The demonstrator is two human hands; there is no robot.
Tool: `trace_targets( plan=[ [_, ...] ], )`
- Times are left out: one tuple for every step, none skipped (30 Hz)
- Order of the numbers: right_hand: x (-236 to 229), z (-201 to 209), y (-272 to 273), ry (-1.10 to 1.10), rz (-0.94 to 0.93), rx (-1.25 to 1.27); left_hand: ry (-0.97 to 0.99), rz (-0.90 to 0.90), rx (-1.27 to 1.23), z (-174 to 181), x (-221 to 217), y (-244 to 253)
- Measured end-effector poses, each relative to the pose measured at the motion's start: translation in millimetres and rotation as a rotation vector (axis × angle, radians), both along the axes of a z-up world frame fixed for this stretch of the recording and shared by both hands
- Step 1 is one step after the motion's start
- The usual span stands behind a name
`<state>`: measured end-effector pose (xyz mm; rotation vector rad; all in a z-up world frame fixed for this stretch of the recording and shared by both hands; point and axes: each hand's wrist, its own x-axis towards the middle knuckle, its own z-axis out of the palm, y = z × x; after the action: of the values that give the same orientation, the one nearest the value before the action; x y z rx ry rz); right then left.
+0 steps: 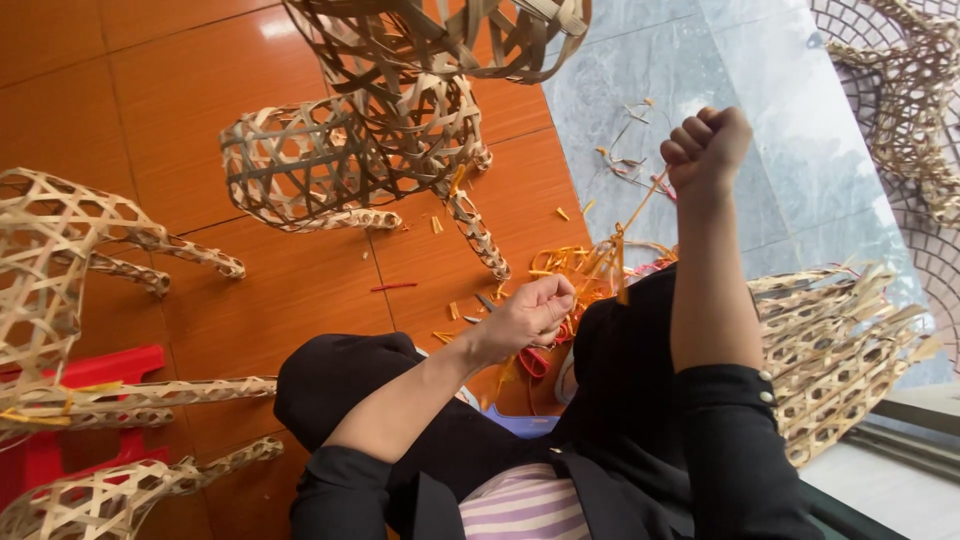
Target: Assembling bamboo animal sculptures by tying strips with plastic ties and trimming with scissors
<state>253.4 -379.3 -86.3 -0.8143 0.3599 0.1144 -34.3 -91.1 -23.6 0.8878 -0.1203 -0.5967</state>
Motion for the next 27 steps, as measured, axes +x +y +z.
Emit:
trace_targets(
  plan=[
    [-5.2,11.5,5.9,0.003,-0.004,-0.005,0.003,-0.004,-0.005,5.4,1.0,1.1],
    [-11.8,20.4,15.1,-0.027,-0.062,0.034,0.041,-0.086,-0.002,11.0,1.0,5.4],
    [-18.3,29.8,24.4,-0.058,-0.119,0.073,0.079,-0.168,0.001,16.9,1.1,9.8],
    [-20.1,28.0,22.8,-0.059,-0.121,0.073,0.078,-0.17,0.001,8.6,3.4,10.6],
    [-22.1,26.8,21.4,-0.073,-0.082,0.124,0.1,-0.195,0.046,0.8,5.6,11.6],
    [-21.9,26.3,21.4,-0.09,-0.04,0.177,0.118,-0.217,0.092,-6.6,9.1,13.2],
    [-19.6,30.7,19.5,-0.094,-0.039,0.178,0.114,-0.216,0.095,0.9,11.7,13.3],
    [-21.9,31.4,18.7,-0.083,-0.013,0.175,-0.179,-0.066,0.24,8.0,10.5,14.9],
    [-24.3,31.9,18.0,-0.072,0.012,0.171,-0.47,0.088,0.385,14.8,9.4,16.4],
    [-29.4,32.4,26.2,-0.069,0.01,0.175,-0.468,0.085,0.388,26.8,9.8,19.3],
    [-34.6,33.1,34.7,-0.061,0.048,0.033,-0.631,0.143,0.384,38.9,10.2,22.3],
    [-37.6,35.6,42.8,-0.057,0.086,-0.111,-0.798,0.203,0.377,51.2,12.4,24.8],
    [-46.1,45.6,57.4,-0.059,0.084,-0.109,-0.801,0.201,0.377,49.0,12.1,21.7],
    [-55.9,54.8,71.9,-0.027,0.136,-0.179,-0.787,0.115,0.264,46.5,10.9,18.4],
    [-65.4,63.7,86.2,0.006,0.188,-0.249,-0.771,0.029,0.151,43.7,9.8,15.2],
    [-62.3,63.5,87.3,0.009,0.184,-0.246,-0.769,0.024,0.152,47.5,5.3,7.3],
    [-59.0,63.0,88.3,0.007,0.109,-0.253,-0.793,0.094,0.247,51.0,0.9,-0.6],
    [-55.6,62.8,87.2,0.005,0.034,-0.264,-0.815,0.166,0.338,54.1,-3.5,-10.3],
    [-43.2,48.2,77.5,0.008,0.03,-0.265,-0.813,0.162,0.335,57.7,-11.8,-16.8],
    [-30.1,34.0,68.6,0.032,-0.11,-0.353,-0.856,0.137,0.355,61.9,-18.9,-21.9],
    [-16.9,19.9,59.3,0.058,-0.25,-0.44,-0.899,0.113,0.376,66.3,-25.9,-27.3],
    [-6.2,12.8,33.8,0.065,-0.257,-0.431,-0.897,0.1,0.38,69.6,-42.7,-27.4],
    [4.2,5.4,8.5,0.09,-0.436,-0.469,-0.765,-0.088,0.277,73.4,-59.4,-27.0],
    [20.0,3.3,-19.1,0.106,-0.617,-0.508,-0.638,-0.268,0.169,77.6,-71.5,-27.6],
    [23.4,5.3,-33.0,0.103,-0.627,-0.504,-0.645,-0.276,0.17,52.5,-58.7,-19.1],
    [25.9,7.3,-49.1,0.062,-0.689,-0.57,-0.975,-0.1,0.262,26.7,-48.1,-14.7],
    [28.1,8.8,-64.6,0.019,-0.75,-0.636,-1.301,0.086,0.351,0.1,-37.7,-10.1]
  ],
)
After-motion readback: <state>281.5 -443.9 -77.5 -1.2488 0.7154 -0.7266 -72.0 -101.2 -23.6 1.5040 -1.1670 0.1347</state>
